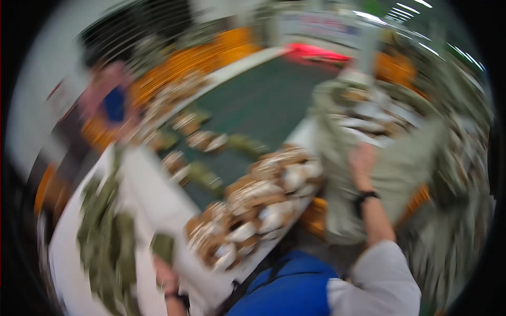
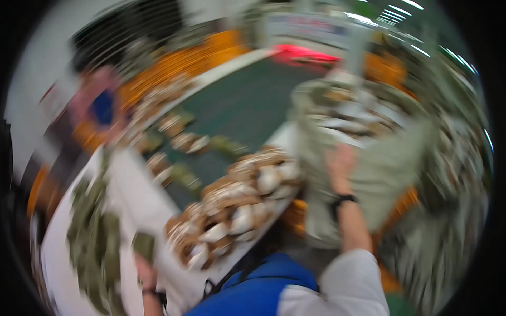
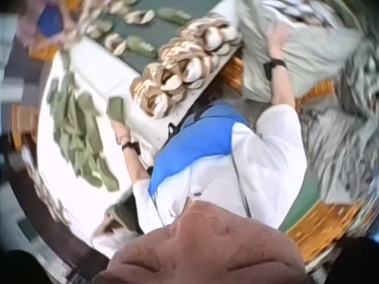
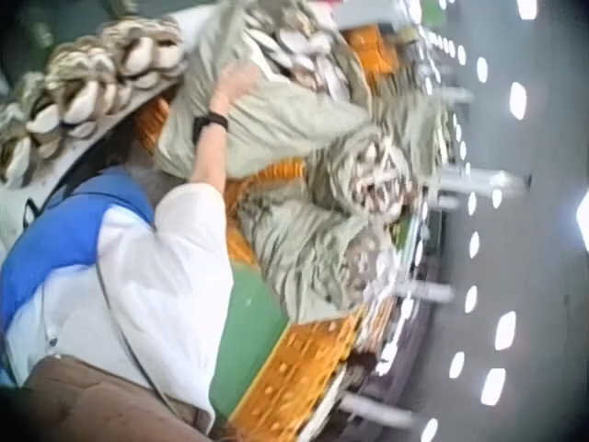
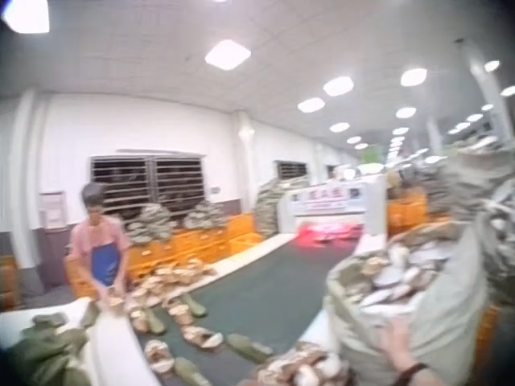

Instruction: Sorting shoe components and finished shoes into bags and onto a conveyor belt.

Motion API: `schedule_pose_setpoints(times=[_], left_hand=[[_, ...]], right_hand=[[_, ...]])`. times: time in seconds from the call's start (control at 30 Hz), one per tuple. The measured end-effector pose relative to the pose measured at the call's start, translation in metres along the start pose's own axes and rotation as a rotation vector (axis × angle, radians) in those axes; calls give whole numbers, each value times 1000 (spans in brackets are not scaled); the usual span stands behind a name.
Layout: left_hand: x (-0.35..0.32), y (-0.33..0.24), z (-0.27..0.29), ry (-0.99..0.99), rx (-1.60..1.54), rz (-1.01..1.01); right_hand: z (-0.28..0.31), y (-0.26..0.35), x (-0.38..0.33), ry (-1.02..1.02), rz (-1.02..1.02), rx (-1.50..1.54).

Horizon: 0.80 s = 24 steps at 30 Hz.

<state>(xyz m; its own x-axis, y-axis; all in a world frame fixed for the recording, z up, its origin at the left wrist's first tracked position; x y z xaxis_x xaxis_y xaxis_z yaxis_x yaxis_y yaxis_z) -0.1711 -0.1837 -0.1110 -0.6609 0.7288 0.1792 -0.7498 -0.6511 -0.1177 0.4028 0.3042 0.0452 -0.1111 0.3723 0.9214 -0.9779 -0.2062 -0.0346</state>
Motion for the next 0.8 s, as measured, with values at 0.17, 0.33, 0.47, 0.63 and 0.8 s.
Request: schedule_pose_setpoints(times=[0.17, 0.33, 0.47, 0.63, 0.8], left_hand=[[27, -66, 65, 34, -476, 275], [97, -73, 38, 349, -269, 203], [124, -70, 30, 307, -196, -72], [175, -74, 1, 365, -210, -38], [182, -18, -28, 298, -528, 130]], right_hand=[[-9, 16, 10, 64, -245, 225], [19, -25, 4, 89, -312, 188], [20, -11, 5, 62, -300, 229], [19, -13, -1, 92, -283, 276], [24, -33, 19, 329, -227, 422]])
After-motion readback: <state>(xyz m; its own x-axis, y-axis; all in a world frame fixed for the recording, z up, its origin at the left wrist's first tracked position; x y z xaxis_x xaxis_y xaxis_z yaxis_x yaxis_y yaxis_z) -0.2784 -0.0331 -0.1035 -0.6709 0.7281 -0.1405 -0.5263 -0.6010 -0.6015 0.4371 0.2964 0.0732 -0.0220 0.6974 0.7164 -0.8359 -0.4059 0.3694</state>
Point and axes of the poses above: each hand's wrist, its own x-axis towards the middle knuckle, its own z-axis out of the back of the hand, y = z × x, the point moved 2 cm from there along x, towards the middle knuckle, and after that the axes turned 7 degrees about -x, right-handed, at the moved point
